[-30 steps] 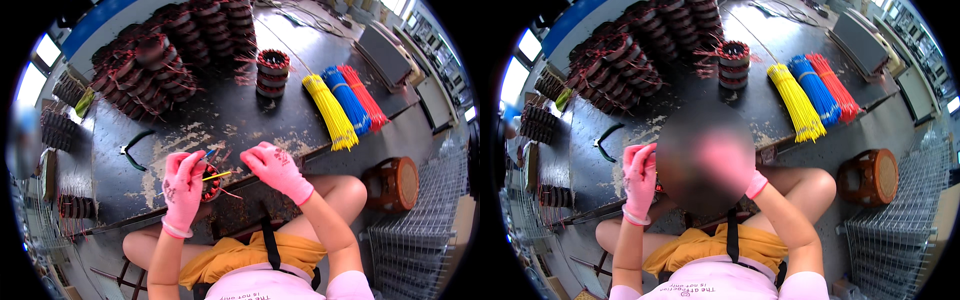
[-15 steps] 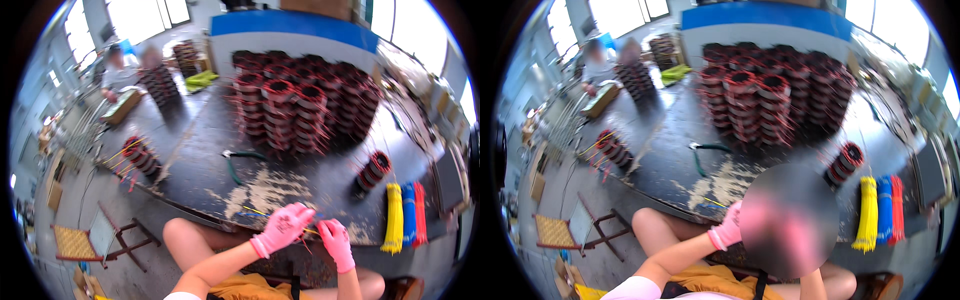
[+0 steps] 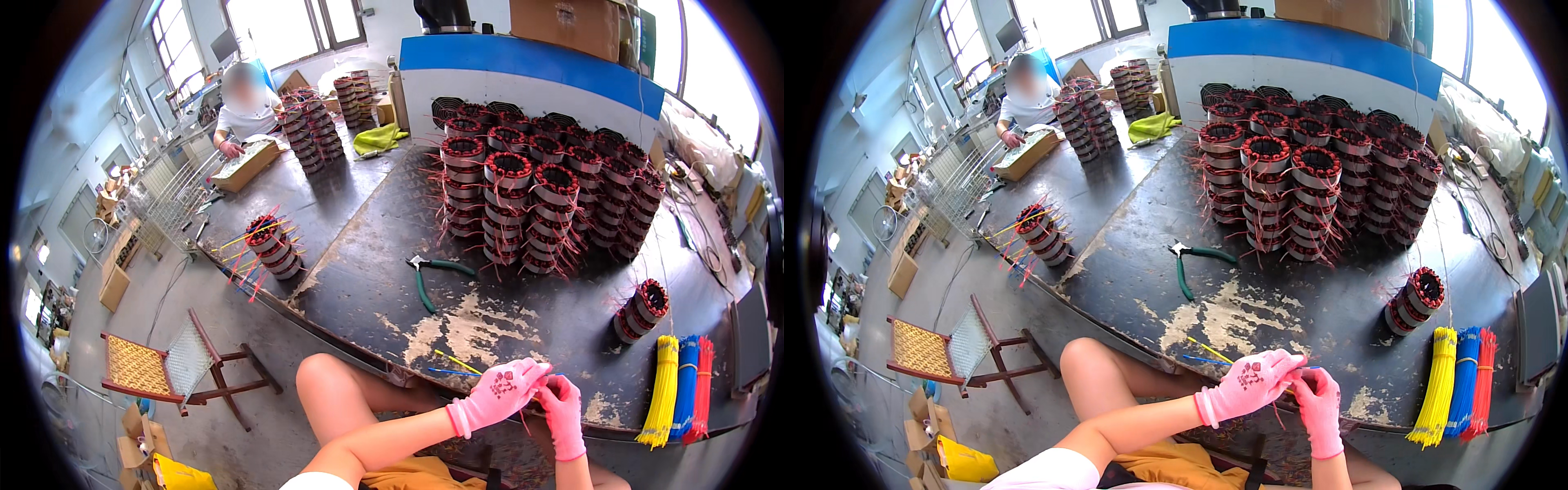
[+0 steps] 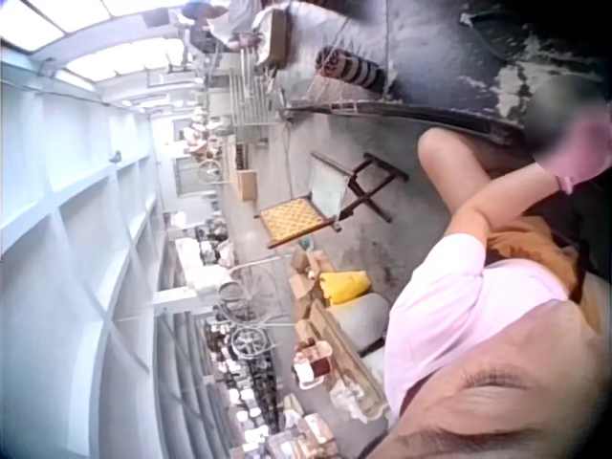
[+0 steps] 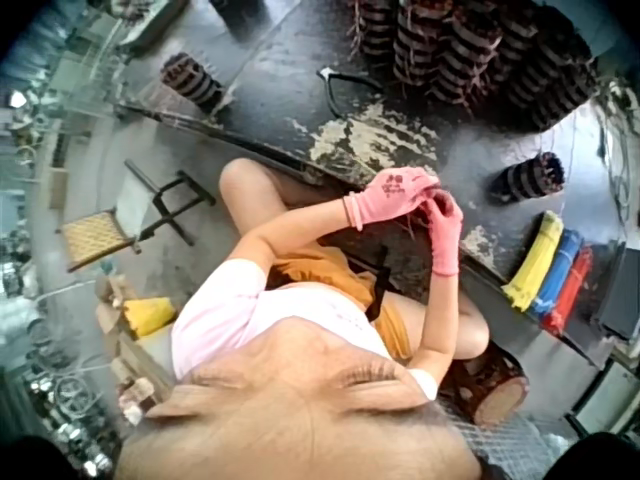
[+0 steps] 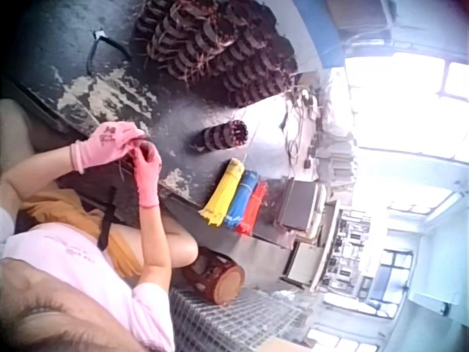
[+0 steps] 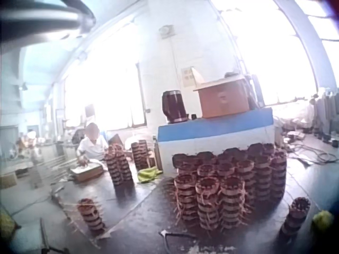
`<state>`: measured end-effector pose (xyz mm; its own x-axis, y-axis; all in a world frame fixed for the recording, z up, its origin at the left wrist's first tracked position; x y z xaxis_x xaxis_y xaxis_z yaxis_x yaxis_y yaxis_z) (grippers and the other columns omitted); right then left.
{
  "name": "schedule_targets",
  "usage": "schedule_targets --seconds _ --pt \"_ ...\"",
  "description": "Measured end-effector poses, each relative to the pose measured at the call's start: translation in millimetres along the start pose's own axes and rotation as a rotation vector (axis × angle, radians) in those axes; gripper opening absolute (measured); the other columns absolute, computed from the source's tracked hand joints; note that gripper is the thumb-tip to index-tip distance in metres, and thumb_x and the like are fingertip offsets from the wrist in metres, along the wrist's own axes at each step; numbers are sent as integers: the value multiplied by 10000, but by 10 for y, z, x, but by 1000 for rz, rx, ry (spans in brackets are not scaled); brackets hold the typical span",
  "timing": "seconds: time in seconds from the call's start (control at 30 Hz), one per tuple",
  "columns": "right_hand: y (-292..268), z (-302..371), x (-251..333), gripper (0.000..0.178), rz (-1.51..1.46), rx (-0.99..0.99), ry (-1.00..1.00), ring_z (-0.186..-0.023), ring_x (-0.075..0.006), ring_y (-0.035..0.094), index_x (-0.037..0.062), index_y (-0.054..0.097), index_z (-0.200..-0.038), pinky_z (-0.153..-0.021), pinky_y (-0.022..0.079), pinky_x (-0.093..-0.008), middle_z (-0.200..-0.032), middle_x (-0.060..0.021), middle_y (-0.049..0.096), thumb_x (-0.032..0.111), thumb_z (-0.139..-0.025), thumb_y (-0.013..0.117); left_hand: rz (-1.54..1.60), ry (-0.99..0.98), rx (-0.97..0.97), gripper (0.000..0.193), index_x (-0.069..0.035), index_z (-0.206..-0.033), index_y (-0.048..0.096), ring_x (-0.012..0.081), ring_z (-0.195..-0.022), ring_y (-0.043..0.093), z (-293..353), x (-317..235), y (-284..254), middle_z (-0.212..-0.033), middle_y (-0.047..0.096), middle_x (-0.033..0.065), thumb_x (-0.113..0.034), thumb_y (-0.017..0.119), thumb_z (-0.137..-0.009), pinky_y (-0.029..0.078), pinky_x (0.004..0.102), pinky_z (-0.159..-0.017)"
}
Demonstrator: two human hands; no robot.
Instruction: The person sits at a workbench and assembles small cylindrical electrical components by inserting colored wires into them. They use pliers to trim the wires and secure them with colored zip ties, stacking the finished units on the table.
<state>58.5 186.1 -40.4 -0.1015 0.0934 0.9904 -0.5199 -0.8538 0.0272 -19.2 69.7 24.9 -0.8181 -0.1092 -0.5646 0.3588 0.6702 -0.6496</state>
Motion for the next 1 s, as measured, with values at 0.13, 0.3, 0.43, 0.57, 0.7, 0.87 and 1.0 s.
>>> schedule_targets --seconds 0.13,0.3,0.43,0.57,0.7,0.87,1.0 --pt "-59 149 96 57 78 -132 -163 -747 -76 576 -11 686 -965 -645 461 -226 -901 -23 644 -5 -908 682 57 32 97 279 -96 -1206 621 287 -904 678 -29 67 -1 -1000 665 61 -162 647 -936 564 392 -720" --pt "-115 407 450 109 342 -276 -368 -795 -186 615 5 702 -946 -691 495 -288 -906 -94 622 -48 -851 696 56 108 191 191 -102 -1069 617 291 -889 665 -117 6 0 -955 617 89 -191 661 -906 559 386 -738" --pt "-120 463 633 175 548 -336 -496 -804 -252 645 68 734 -974 -672 525 -334 -933 -104 656 7 -814 770 60 126 209 233 -109 -1096 678 296 -881 683 -137 6 -6 -1010 656 83 -120 699 -864 578 387 -744" --pt "-88 484 776 199 722 -299 -632 -890 -309 647 93 717 -963 -777 529 -408 -950 -91 670 52 -778 777 144 34 341 213 -78 -1113 672 309 -931 677 -176 -5 -19 -1077 636 108 -109 679 -902 558 394 -782" --pt "-75 451 852 177 675 -236 -677 -908 -312 655 80 683 -979 -778 531 -408 -988 -85 682 32 -814 730 95 100 431 193 -52 -1095 652 337 -965 656 -211 -132 -15 -1089 627 125 -78 665 -904 544 410 -806" --pt "-47 333 703 119 551 -121 -432 -866 -273 677 42 674 -1021 -749 542 -340 -977 -112 698 29 -906 648 -57 146 408 155 -53 -1047 637 335 -960 646 -200 -184 -66 -1081 625 117 -101 678 -905 540 419 -803" --pt "-47 295 686 139 498 -89 -389 -797 -191 664 23 691 -1059 -733 533 -309 -943 -111 720 33 -925 656 -84 135 375 149 -60 -1035 644 330 -958 649 -200 -198 -64 -1072 632 103 -117 685 -904 542 418 -796"
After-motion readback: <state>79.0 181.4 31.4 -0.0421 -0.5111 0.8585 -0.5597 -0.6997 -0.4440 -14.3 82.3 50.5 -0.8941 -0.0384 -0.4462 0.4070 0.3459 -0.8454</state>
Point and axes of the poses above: each hand's wrist, its own z-axis away from the middle knuckle, its own y-axis out of the palm, x = y × z, the point moved 9 cm from there along -z, towards the middle knuckle
